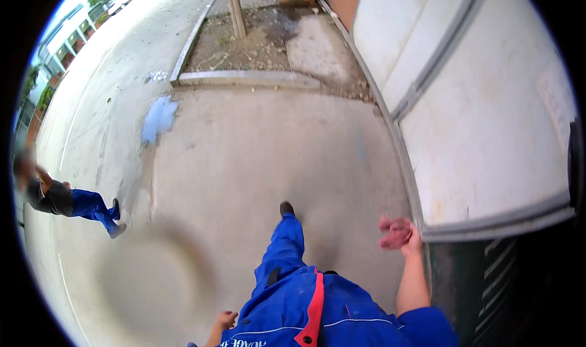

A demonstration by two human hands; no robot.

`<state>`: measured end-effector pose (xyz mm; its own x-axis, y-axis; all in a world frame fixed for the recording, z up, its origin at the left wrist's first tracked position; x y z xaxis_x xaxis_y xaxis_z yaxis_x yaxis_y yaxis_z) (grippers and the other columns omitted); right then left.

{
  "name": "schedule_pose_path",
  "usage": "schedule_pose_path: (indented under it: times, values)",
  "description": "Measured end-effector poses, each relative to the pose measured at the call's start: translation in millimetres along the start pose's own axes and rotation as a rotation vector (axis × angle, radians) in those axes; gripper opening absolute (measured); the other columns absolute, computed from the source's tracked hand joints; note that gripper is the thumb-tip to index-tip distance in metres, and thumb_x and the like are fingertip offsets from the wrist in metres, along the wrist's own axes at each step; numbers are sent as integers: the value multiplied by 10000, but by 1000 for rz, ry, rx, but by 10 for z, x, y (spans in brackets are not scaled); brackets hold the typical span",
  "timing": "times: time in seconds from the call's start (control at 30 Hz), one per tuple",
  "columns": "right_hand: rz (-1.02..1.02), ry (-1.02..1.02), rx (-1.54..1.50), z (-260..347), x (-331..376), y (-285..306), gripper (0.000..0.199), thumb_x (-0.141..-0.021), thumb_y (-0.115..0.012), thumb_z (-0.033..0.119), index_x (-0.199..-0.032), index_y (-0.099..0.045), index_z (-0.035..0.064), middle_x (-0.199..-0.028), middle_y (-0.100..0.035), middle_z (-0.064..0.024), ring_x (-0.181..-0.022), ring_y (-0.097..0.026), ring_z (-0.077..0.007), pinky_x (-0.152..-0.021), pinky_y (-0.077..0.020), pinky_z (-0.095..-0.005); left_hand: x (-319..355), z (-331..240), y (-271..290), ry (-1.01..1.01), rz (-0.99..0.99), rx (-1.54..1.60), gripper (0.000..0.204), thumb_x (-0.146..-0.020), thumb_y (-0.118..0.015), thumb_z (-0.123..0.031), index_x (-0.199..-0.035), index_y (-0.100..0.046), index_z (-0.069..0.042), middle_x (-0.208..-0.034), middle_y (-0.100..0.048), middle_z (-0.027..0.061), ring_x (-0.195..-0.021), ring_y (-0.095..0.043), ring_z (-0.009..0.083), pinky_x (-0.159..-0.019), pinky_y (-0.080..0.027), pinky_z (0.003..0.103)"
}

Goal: The person wipes the interior of a teal three-wheeled vehicle using a red cloth. They clean the dashboard, steering column, door frames, and floor mats, then exit and re-enter to wipe the passenger side floor and door panel.

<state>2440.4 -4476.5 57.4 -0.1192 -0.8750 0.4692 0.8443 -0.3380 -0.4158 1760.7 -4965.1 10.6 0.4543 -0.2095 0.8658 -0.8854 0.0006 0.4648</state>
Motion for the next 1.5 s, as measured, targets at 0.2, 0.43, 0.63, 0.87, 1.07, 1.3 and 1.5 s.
schedule_pose_path:
  times: [0.2, 0.43, 0.63, 0.87, 1.07, 1.3, 1.5]
  values:
    - [-490, -30, -86, 108, -717, 188, 407, -1021, -425, 328, -1136, -695, 46, -1043, -753, -153, -992, -714, -331, -879, -595, -497, -1602, -2788, 9, -18, 112, -251, 650, -844, -784, -423, -1321, -679, 6, -1013, -775, 177, -859, -765, 266, -749, -619, 392]
    - [-160, -336, 107, 313, -2511, -1631, 457, -1031, -343, 357, -1015, -663, 32, -965, -745, -185, -863, -706, -355, -778, -616, -511, -1999, -8255, 2288, -708, -428, -131, 545, -913, -737, -348, -1351, -658, -33, -1234, -749, 149, -1165, -708, 283, -1002, -556, 400]
    - [-21, -465, 377, 1473, -4550, -3668, 418, -1045, -389, 356, -1109, -658, 43, -1087, -735, -149, -891, -700, -305, -783, -610, -445, -1193, -11388, 2462, -849, -454, -90, 515, -963, -669, -355, -1389, -621, -69, -1341, -681, 181, -1218, -649, 371, -1028, -526, 447]
    - [149, -291, 637, 3162, -7640, -5852, 401, -1055, -449, 339, -1235, -641, 36, -1203, -714, -119, -950, -700, -265, -821, -595, -410, -2086, -10782, 1488, -352, -280, -163, 594, -927, -660, -411, -1398, -618, -50, -1399, -637, 200, -1312, -587, 368, -1100, -480, 453]
    - [99, -93, 448, 4145, -10186, -6627, 424, -1064, -501, 324, -1343, -627, 31, -1302, -696, -94, -1000, -701, -231, -854, -582, -379, -2696, -9802, 208, 118, -14, -154, 556, -874, -711, -508, -1147, -777, -28, -1240, -716, 241, -1182, -671, 399, -989, -536, 478]
    - [40, 263, 323, 5337, -12487, -7393, 379, -1023, -590, 215, -1258, -667, -72, -1224, -708, -149, -1078, -694, -241, -946, -549, -369, -2962, -12052, 284, 229, 180, 36, 542, -890, -753, -443, -1181, -752, 14, -1052, -763, 200, -943, -738, 326, -870, -591, 483]
    - [-215, 97, 543, 5453, -12926, -7601, 332, -981, -631, 217, -1132, -702, -70, -1003, -728, -124, -892, -687, -222, -782, -556, -367, -4186, -15788, 2883, -383, -456, 114, 557, -880, -770, -332, -1323, -674, -9, -1126, -763, 166, -1023, -728, 254, -878, -576, 391]
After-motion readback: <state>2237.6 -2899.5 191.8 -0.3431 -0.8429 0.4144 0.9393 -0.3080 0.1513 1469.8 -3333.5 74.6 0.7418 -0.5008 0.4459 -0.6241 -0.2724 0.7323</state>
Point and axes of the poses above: each hand's wrist, its own x-axis away from the middle knuckle, its own y-axis out of the back of the hand, z = x × y, the point moved 6 cm from there along -x, towards the middle knuckle
